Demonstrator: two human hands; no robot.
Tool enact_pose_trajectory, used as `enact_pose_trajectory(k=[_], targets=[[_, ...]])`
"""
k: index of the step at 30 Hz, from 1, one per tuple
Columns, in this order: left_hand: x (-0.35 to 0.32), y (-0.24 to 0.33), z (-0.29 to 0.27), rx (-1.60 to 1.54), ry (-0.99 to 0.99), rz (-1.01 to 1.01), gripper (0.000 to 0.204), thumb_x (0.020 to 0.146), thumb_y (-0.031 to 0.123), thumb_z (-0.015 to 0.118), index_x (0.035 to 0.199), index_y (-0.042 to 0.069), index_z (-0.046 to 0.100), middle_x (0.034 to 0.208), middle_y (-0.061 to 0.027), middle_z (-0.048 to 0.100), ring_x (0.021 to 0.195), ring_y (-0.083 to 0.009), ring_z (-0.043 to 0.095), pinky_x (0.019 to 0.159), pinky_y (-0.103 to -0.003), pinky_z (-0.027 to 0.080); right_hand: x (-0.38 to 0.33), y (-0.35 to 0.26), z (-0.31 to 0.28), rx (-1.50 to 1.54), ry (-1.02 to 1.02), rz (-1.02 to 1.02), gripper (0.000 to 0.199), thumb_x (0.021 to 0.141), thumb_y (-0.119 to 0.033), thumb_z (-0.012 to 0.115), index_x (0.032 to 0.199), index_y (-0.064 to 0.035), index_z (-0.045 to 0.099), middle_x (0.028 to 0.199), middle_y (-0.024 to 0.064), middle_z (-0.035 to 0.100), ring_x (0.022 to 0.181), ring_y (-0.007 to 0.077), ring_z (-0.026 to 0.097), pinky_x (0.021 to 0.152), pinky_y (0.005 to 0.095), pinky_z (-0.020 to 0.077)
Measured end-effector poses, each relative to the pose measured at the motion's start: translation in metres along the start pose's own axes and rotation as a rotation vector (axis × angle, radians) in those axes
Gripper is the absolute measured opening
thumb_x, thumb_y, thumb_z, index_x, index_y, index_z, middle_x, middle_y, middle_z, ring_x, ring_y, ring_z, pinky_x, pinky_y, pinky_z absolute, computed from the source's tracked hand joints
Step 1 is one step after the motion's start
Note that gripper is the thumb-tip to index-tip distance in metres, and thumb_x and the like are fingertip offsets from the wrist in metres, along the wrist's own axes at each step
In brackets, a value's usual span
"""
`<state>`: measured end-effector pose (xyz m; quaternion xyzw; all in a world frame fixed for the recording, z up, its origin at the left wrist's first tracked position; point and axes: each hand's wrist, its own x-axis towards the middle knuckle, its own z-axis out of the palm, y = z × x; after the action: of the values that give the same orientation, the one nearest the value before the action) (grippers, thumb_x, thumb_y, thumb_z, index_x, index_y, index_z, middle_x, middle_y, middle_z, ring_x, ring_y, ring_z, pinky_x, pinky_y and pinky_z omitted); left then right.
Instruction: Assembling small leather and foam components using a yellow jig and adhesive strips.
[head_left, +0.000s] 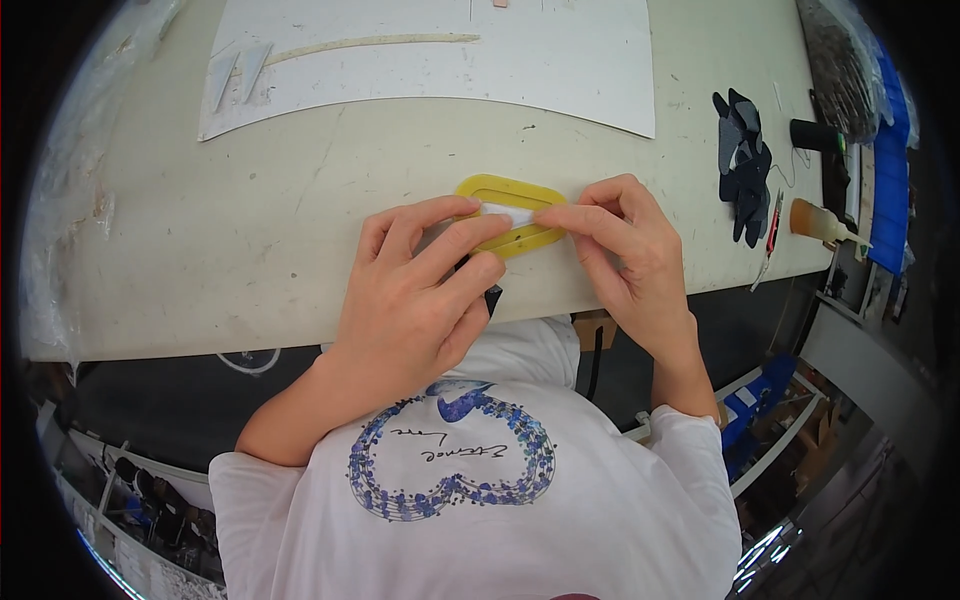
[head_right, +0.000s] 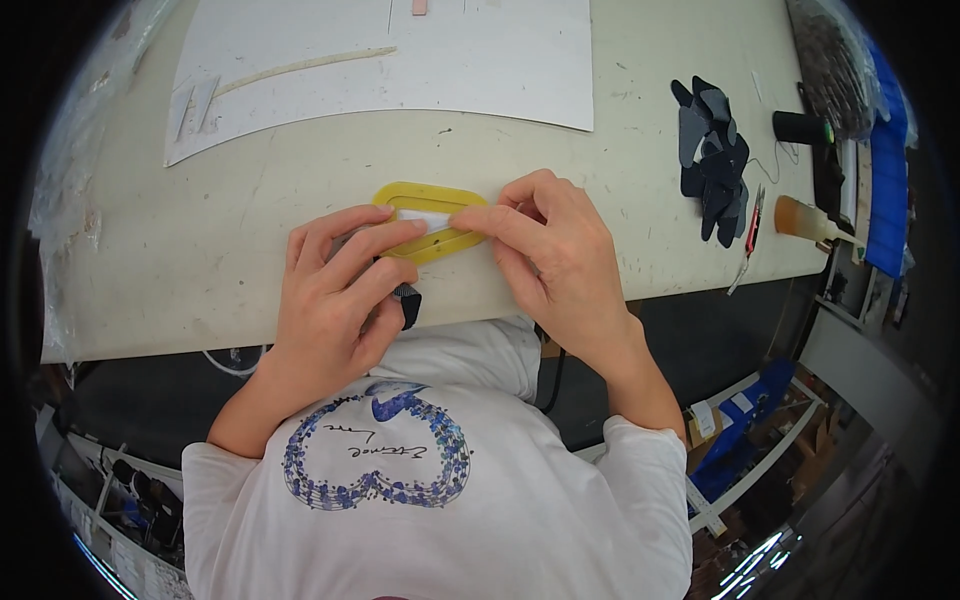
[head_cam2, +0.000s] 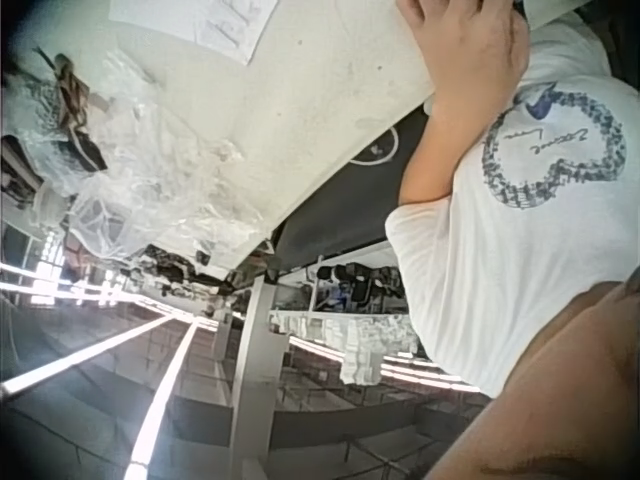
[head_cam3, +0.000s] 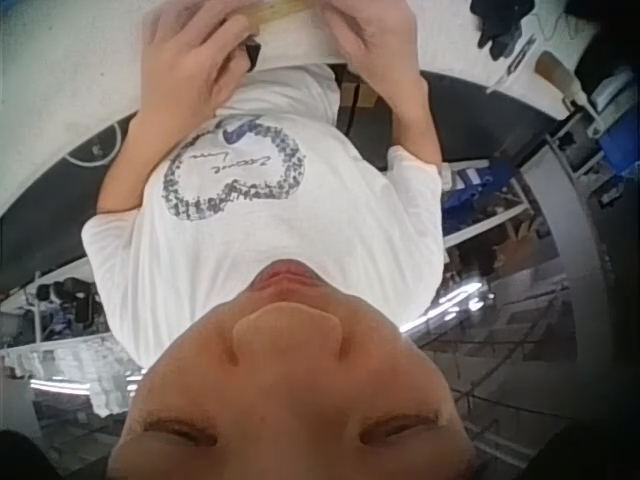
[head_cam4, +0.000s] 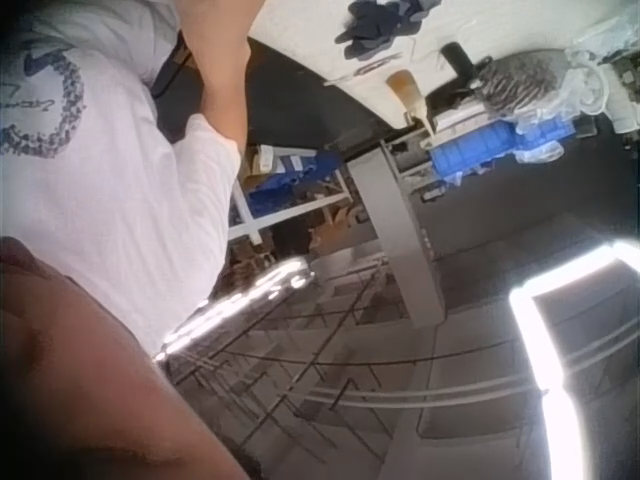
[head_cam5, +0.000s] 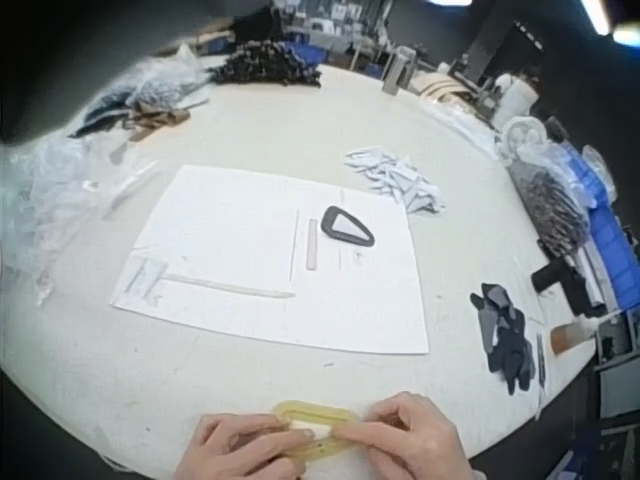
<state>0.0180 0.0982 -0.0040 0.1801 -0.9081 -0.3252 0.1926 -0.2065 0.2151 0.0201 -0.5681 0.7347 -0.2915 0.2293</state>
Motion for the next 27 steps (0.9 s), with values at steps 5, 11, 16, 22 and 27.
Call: enact_pose_trajectory(k=[5,11,16,22,27], targets=[[0.004,0.0,0.001,0.041,-0.006,0.012,0.02,0.079,0.002,0.072,0.097,0.011,0.067,0.136,-0.0015,0.071,0.131,-0.0289,0.062,0.105,-0.047,0.043,0.001,0.002,-0.003,-0.134,0.001,-0.142,0.04,0.085,0.007,0.074,0.115,-0.0169,0.084,0.101,0.0057,0.066,0.087,0.0233,0.064,0.075,0.037,0.0536],[0.003,0.0,0.002,0.03,0.015,-0.001,0.024,0.072,-0.003,0.068,0.093,0.009,0.067,0.133,-0.0028,0.076,0.129,-0.0328,0.064,0.105,-0.046,0.043,-0.003,0.01,0.004,0.027,0.089,-0.084,0.044,0.083,0.004,0.075,0.119,-0.019,0.084,0.112,0.0044,0.068,0.09,0.0227,0.063,0.079,0.0362,0.0537],[0.003,0.003,0.003,0.053,0.015,-0.011,0.019,0.075,0.001,0.071,0.091,0.011,0.067,0.134,-0.0003,0.074,0.128,-0.0287,0.065,0.103,-0.046,0.043,-0.01,0.015,0.006,-0.23,0.095,-0.265,0.052,0.083,0.006,0.071,0.123,-0.0227,0.085,0.123,0.003,0.07,0.097,0.0231,0.062,0.083,0.0362,0.0526],[0.001,0.001,0.003,0.099,-0.027,0.05,0.021,0.074,0.0,0.07,0.093,0.009,0.067,0.138,-0.0039,0.074,0.129,-0.0305,0.064,0.103,-0.047,0.043,-0.015,0.026,0.008,-0.285,0.126,-0.32,0.062,0.08,0.011,0.066,0.127,-0.0238,0.086,0.137,0.003,0.071,0.104,0.0266,0.059,0.09,0.0352,0.0552],[0.002,0.004,-0.001,0.072,-0.06,0.03,0.023,0.072,-0.003,0.068,0.093,0.007,0.067,0.14,-0.0072,0.074,0.13,-0.0341,0.063,0.107,-0.048,0.045,-0.016,0.031,0.007,-0.021,0.169,-0.213,0.051,0.082,0.008,0.069,0.122,-0.0193,0.085,0.128,0.0028,0.073,0.103,0.0266,0.062,0.09,0.0385,0.053]])
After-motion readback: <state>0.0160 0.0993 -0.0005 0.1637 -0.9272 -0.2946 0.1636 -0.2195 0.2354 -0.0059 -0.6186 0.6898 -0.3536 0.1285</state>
